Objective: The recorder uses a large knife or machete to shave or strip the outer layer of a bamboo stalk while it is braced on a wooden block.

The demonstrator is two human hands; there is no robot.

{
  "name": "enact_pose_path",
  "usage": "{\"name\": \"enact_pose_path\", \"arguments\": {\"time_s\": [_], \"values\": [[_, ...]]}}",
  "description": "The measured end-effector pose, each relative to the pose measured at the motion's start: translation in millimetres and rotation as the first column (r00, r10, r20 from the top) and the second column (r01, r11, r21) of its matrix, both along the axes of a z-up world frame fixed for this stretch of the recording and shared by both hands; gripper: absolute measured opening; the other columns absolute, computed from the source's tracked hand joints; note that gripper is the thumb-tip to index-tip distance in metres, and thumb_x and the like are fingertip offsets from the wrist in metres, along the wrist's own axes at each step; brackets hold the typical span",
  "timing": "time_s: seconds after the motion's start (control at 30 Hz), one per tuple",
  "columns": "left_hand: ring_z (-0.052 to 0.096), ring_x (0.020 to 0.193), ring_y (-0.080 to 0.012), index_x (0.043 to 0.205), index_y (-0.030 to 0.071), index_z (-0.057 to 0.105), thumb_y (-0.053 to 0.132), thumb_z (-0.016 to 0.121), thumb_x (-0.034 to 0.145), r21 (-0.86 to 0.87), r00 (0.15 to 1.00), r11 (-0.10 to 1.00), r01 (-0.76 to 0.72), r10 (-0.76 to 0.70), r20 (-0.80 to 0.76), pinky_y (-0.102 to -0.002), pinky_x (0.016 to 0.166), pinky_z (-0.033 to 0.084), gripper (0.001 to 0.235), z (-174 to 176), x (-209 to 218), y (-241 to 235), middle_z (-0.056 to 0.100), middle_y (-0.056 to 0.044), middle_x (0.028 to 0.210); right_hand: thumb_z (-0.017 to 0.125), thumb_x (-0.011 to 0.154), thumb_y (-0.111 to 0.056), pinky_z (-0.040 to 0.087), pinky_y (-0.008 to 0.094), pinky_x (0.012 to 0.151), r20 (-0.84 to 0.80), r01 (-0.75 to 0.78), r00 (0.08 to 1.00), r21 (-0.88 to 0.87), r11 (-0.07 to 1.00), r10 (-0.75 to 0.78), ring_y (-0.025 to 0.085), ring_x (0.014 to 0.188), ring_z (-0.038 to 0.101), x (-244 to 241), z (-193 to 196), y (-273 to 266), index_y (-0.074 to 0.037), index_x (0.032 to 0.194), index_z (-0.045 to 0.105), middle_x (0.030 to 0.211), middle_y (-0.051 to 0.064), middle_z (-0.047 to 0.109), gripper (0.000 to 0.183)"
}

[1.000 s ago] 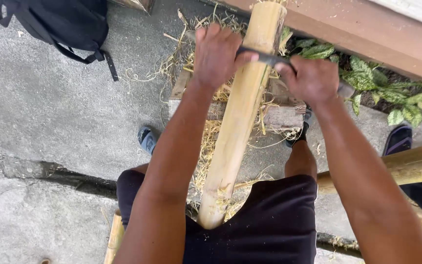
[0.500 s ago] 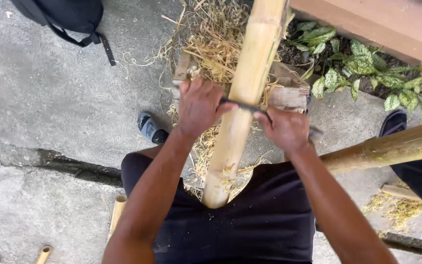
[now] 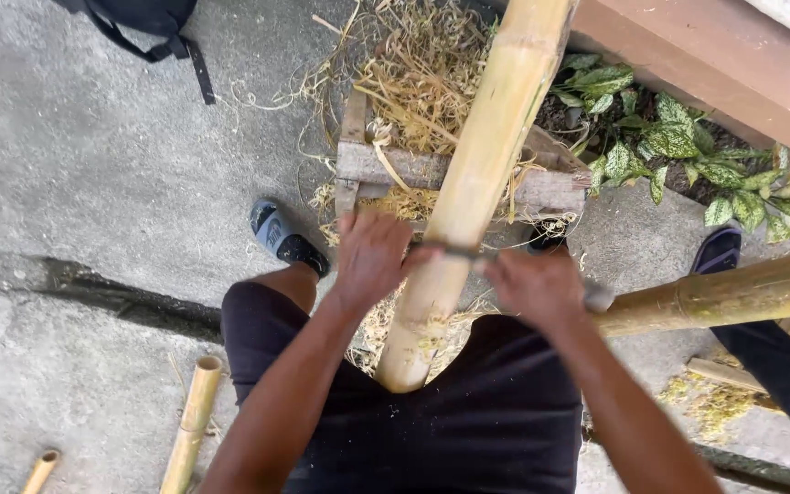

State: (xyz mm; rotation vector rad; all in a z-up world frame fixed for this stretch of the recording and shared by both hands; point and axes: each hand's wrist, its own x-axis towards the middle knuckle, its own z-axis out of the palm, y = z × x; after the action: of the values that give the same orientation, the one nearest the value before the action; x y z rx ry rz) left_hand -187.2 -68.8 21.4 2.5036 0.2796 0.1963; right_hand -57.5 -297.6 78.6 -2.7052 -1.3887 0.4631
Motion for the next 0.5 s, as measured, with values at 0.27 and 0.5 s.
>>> {"name": "enact_pose_path", "arguments": {"time_s": [0.27,0.5], "values": [[0.049,0.083,-0.0218,0.085,0.015,0.067,0.078,0.037,0.093,-0.006,0.969,0.990,-0.138,0.136,0.208,-0.043,0.084,0.034,0.070,-45.5,148.9,40.1,0.059,-0.003,0.080,0.026,0.103,-0.076,0.041,0.035,0.038,0.120,0.001,0.991,-0.452,0.892,0.060,0.014,0.038,0.047,160.6,30.2,82.1,-0.022,0.085,0.069,0.047,-0.002,0.043,0.072],[0.052,0.083,-0.0243,0.082,0.015,0.068,0.078,0.047,0.087,-0.096,0.987,0.983,-0.159,0.160,0.003,-0.043,0.085,0.036,0.067,-29.0,103.1,34.2,0.061,-0.004,0.079,0.028,0.102,-0.074,0.044,0.036,0.038,0.063,-0.063,0.993,-0.435,0.898,0.100,0.017,0.038,0.054,126.6,27.1,79.9,-0.022,0.090,0.070,0.047,0.001,0.046,0.068]]}}
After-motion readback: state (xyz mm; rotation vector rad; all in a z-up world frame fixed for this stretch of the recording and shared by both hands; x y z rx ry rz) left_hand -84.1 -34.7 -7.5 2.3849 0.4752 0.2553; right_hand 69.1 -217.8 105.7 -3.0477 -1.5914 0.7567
